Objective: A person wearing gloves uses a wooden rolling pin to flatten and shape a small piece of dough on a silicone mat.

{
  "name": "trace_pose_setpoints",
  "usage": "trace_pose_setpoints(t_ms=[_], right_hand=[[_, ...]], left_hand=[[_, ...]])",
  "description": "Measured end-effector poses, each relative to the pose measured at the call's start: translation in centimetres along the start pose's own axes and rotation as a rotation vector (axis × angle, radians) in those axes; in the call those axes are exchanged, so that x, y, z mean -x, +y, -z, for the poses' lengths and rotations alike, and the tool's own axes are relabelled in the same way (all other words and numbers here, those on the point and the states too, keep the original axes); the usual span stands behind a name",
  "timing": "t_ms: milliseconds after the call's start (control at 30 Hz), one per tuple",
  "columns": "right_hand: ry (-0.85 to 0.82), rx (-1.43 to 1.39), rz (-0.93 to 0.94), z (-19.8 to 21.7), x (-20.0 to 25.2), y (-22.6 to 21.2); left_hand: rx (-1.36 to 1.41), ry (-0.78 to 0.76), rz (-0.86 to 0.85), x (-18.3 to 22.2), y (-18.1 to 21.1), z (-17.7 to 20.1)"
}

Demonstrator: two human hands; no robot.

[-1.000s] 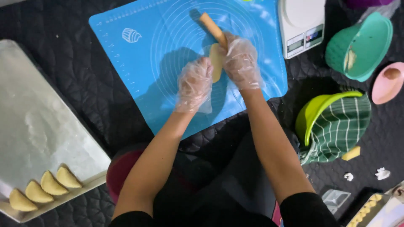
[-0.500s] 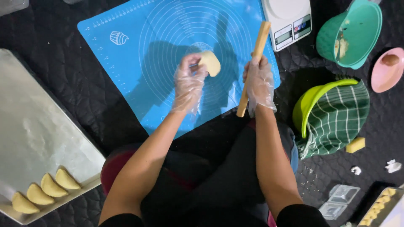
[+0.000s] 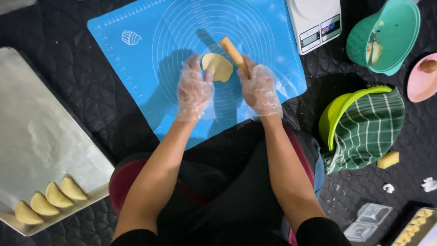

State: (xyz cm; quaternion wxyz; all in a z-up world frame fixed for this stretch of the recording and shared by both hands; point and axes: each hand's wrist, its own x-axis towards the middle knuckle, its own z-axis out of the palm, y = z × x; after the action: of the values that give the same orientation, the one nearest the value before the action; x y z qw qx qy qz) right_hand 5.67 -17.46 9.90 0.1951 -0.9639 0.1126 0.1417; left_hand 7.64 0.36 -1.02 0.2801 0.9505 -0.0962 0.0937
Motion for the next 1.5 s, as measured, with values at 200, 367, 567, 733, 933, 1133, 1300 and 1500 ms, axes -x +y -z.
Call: trace_pose_setpoints(t_ms=[200, 367, 567, 733, 933, 1133, 1300, 1500], right_hand=[[0.14, -0.077, -0.05, -1.1, -0.3, 0.3], [0.065, -0.356, -0.23, 0.5, 0.1, -1.6], [-0.055, -0.378, -0.377, 1.5, -0.3, -1.4], [-0.058, -0.378, -0.421, 2.5, -0.2, -2.1], [-0.002, -0.355, -0.303, 2.8, 0.4, -1.5], [0.005, -0.375, -0.329, 3.5, 1.2, -1.5], [0.053, -0.311, -0.359, 4.0, 1.6, 0.0], [0.074, -0.249, -0.356, 3.9, 1.5, 1.9]], left_hand=[[0.281, -0.275, 0.298, -2.0, 0.6, 0.1], [0.481, -0.059, 0.221, -2.6, 0.9, 0.8], [0.513, -0.168, 0.428, -3.8, -0.2, 2.1], [0.576, -0.176, 0.414, -4.0, 0.8, 2.7], [0.277, -0.358, 0.445, -2.0, 0.0, -0.5], [0.423, -0.181, 0.252, -1.8, 2.2, 0.5], [0.699, -0.251, 0.44, -1.4, 5.8, 2.6], [1.249, -0.167, 1.011, -0.9, 7.6, 6.5]])
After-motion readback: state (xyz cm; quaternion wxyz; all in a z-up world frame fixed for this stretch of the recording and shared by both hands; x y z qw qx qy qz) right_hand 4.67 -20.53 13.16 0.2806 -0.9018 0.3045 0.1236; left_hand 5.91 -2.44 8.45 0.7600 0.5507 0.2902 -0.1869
